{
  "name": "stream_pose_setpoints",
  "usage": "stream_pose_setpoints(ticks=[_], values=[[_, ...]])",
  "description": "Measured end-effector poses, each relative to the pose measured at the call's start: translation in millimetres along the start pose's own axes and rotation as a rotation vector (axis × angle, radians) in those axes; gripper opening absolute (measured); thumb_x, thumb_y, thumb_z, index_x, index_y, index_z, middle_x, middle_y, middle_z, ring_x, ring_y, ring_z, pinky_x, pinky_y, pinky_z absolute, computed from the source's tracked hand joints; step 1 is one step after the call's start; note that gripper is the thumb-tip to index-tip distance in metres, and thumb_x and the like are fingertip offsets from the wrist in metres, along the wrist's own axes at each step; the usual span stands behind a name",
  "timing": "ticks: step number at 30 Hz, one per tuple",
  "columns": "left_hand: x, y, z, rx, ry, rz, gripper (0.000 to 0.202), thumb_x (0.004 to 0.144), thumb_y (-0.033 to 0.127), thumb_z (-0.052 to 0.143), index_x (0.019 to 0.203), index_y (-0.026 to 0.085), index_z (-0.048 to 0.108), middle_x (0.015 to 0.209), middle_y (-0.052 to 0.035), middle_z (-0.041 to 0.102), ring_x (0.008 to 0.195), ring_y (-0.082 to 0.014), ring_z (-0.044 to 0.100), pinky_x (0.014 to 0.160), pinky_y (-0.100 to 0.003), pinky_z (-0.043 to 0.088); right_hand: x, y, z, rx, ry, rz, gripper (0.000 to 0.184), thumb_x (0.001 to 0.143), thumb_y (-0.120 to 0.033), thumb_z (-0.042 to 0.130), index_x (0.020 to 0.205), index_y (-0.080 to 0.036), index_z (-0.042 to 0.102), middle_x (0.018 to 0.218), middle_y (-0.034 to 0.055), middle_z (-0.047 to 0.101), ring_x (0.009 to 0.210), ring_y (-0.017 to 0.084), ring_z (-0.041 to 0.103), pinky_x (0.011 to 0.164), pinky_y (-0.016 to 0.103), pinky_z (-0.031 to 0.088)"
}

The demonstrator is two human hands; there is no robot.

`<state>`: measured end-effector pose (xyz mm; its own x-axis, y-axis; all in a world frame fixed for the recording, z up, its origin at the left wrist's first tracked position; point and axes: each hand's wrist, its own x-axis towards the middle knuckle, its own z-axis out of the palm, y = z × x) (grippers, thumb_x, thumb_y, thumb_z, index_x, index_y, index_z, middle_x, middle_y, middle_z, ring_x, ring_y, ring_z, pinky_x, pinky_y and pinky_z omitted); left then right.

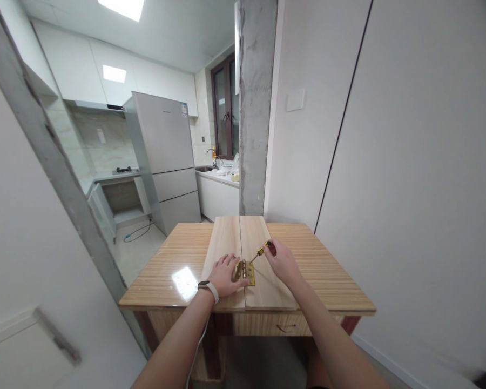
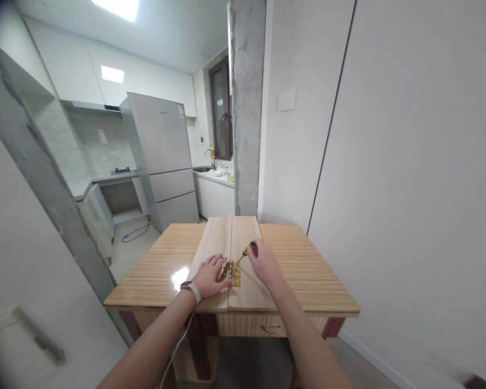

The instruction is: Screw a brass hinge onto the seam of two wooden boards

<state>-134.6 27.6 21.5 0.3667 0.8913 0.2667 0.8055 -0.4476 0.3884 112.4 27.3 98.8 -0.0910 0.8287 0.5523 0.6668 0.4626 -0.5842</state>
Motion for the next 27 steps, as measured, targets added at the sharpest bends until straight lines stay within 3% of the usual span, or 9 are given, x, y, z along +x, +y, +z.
stream_pose_setpoints(ticks=[6,13,20,27], values=[[-2.2,2.9,1.1,0.031,-0.019,0.051,0.092,0.074,0.080,0.061,0.148,0.028,0.047,0.155,-0.0143,0.042,0.142,-0.0396,0.035,0.115,-0.055,0.026,5.2,-10.6,0.3,-0.079,-0.030,-0.014,0.016,0.096,-0.034,0.049,0.088,-0.022,0.056,0.078,0.0018,0.064,0.070,0.018,0.058,0.066,0.029,0.039],[-8.1,9.1,1.7,0.061,-0.007,0.068,0.088,0.080,0.078,0.056,0.151,0.028,0.043,0.156,-0.0130,0.042,0.145,-0.0383,0.032,0.117,-0.052,0.023,16.1,-30.6,2.3,-0.174,-0.105,-0.028,0.014,0.096,-0.030,0.052,0.088,-0.021,0.057,0.075,0.0017,0.064,0.067,0.016,0.057,0.063,0.027,0.035],[-10.6,10.4,2.5,0.056,0.022,0.088,0.085,0.081,0.078,0.054,0.149,0.026,0.045,0.155,-0.0143,0.043,0.145,-0.0385,0.033,0.117,-0.053,0.023,18.0,-40.1,2.0,-0.233,-0.210,-0.164,0.008,0.094,-0.026,0.054,0.089,-0.021,0.057,0.083,0.0034,0.067,0.073,0.016,0.058,0.067,0.027,0.034],[-12.1,15.1,-0.1,0.028,0.027,0.079,0.080,0.082,0.074,0.057,0.147,0.028,0.048,0.153,-0.0137,0.044,0.143,-0.0386,0.033,0.117,-0.054,0.022,42.0,-35.9,3.4,-0.513,-0.291,0.013,0.020,0.094,-0.027,0.049,0.096,-0.016,0.065,0.087,0.0163,0.073,0.078,0.025,0.067,0.065,0.031,0.037]])
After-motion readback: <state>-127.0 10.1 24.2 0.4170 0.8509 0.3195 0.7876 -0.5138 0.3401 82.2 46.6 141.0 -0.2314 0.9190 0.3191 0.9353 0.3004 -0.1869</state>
